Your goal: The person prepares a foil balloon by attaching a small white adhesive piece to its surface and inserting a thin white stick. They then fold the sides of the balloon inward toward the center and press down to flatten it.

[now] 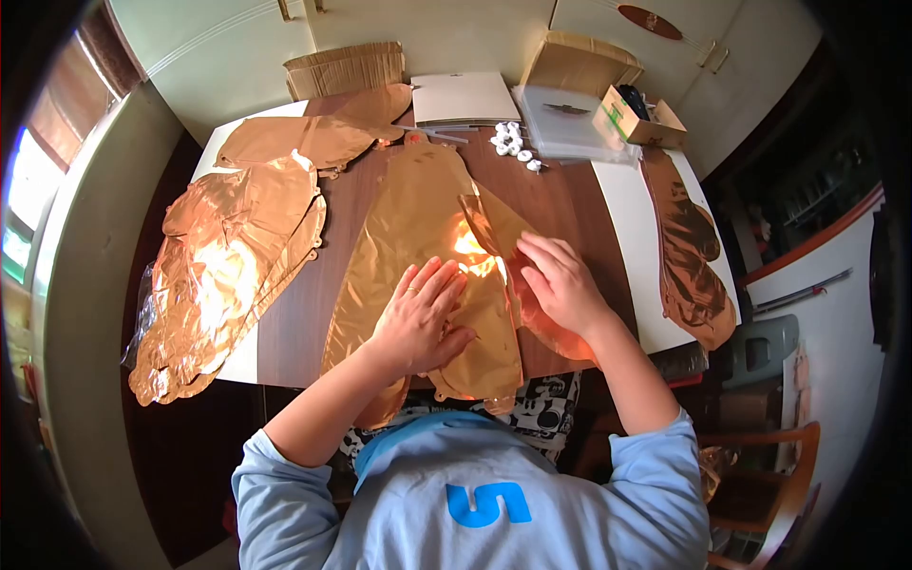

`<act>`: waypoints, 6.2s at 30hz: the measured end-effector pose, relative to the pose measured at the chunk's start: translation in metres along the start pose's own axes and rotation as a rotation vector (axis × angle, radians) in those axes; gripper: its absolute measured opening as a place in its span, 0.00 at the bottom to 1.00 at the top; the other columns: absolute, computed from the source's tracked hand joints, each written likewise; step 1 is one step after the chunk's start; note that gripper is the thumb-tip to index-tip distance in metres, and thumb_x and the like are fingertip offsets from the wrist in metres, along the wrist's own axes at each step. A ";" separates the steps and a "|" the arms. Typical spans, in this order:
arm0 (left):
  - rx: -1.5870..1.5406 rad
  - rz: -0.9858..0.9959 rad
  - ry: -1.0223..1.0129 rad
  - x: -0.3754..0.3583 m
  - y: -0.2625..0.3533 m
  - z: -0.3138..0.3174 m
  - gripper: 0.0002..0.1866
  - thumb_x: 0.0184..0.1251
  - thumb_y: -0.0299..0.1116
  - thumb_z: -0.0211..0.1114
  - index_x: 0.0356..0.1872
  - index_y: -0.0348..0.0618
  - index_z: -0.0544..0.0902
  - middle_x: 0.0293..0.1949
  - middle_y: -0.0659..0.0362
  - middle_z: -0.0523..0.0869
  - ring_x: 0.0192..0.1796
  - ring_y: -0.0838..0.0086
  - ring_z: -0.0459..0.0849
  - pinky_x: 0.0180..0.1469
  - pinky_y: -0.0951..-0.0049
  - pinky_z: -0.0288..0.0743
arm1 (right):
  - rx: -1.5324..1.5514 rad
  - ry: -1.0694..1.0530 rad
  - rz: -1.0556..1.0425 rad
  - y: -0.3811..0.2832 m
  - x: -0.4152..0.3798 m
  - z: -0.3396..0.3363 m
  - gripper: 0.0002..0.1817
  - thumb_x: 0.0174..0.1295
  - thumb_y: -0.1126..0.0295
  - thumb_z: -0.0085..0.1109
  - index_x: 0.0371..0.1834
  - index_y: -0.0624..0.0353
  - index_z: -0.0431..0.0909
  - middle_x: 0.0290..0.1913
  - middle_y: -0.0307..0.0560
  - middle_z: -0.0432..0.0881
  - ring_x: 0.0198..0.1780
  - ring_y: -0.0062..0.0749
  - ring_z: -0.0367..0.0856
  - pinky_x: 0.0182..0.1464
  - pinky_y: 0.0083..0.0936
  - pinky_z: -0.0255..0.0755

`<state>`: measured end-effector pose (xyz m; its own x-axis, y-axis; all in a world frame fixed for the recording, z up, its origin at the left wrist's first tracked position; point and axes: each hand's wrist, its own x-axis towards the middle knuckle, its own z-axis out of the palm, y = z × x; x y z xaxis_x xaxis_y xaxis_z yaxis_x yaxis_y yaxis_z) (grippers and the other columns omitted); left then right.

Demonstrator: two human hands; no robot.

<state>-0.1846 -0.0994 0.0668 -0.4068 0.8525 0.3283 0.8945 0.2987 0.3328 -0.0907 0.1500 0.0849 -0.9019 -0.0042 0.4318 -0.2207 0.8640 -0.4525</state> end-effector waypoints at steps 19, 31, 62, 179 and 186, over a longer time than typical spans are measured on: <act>-0.014 -0.024 -0.026 0.002 0.004 -0.004 0.39 0.59 0.52 0.67 0.66 0.38 0.69 0.69 0.45 0.68 0.73 0.49 0.62 0.73 0.47 0.54 | -0.166 -0.234 -0.083 0.020 0.037 0.007 0.20 0.67 0.67 0.53 0.61 0.58 0.76 0.63 0.48 0.76 0.68 0.45 0.69 0.70 0.45 0.59; -0.006 -0.036 -0.043 0.002 0.004 -0.004 0.40 0.60 0.53 0.65 0.68 0.38 0.68 0.69 0.45 0.68 0.74 0.49 0.61 0.73 0.47 0.53 | -0.258 -0.246 -0.174 0.016 0.034 0.021 0.22 0.70 0.62 0.50 0.64 0.60 0.72 0.67 0.51 0.72 0.69 0.47 0.67 0.71 0.46 0.57; -0.012 -0.031 -0.030 0.003 0.004 -0.005 0.39 0.59 0.53 0.66 0.67 0.38 0.69 0.68 0.45 0.69 0.73 0.49 0.63 0.73 0.47 0.54 | -0.298 -0.403 -0.159 0.004 0.033 0.020 0.32 0.72 0.56 0.48 0.75 0.58 0.58 0.77 0.50 0.57 0.76 0.47 0.55 0.76 0.48 0.46; 0.045 0.032 -0.116 0.027 -0.038 -0.012 0.40 0.63 0.60 0.59 0.68 0.40 0.69 0.71 0.50 0.65 0.76 0.55 0.58 0.76 0.53 0.48 | -0.082 0.032 0.130 -0.002 0.013 -0.025 0.19 0.63 0.60 0.61 0.52 0.61 0.78 0.56 0.54 0.77 0.58 0.51 0.74 0.60 0.40 0.69; 0.018 0.031 -0.088 0.027 -0.038 -0.012 0.39 0.60 0.56 0.64 0.68 0.41 0.69 0.70 0.49 0.67 0.75 0.53 0.59 0.75 0.51 0.50 | -0.563 -0.186 0.758 -0.057 -0.076 -0.069 0.24 0.50 0.51 0.70 0.32 0.62 0.76 0.41 0.53 0.79 0.46 0.52 0.78 0.49 0.45 0.73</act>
<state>-0.2316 -0.0933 0.0733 -0.3620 0.8956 0.2586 0.9097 0.2789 0.3077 0.0162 0.1362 0.1319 -0.7870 0.6164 0.0260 0.6116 0.7850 -0.0988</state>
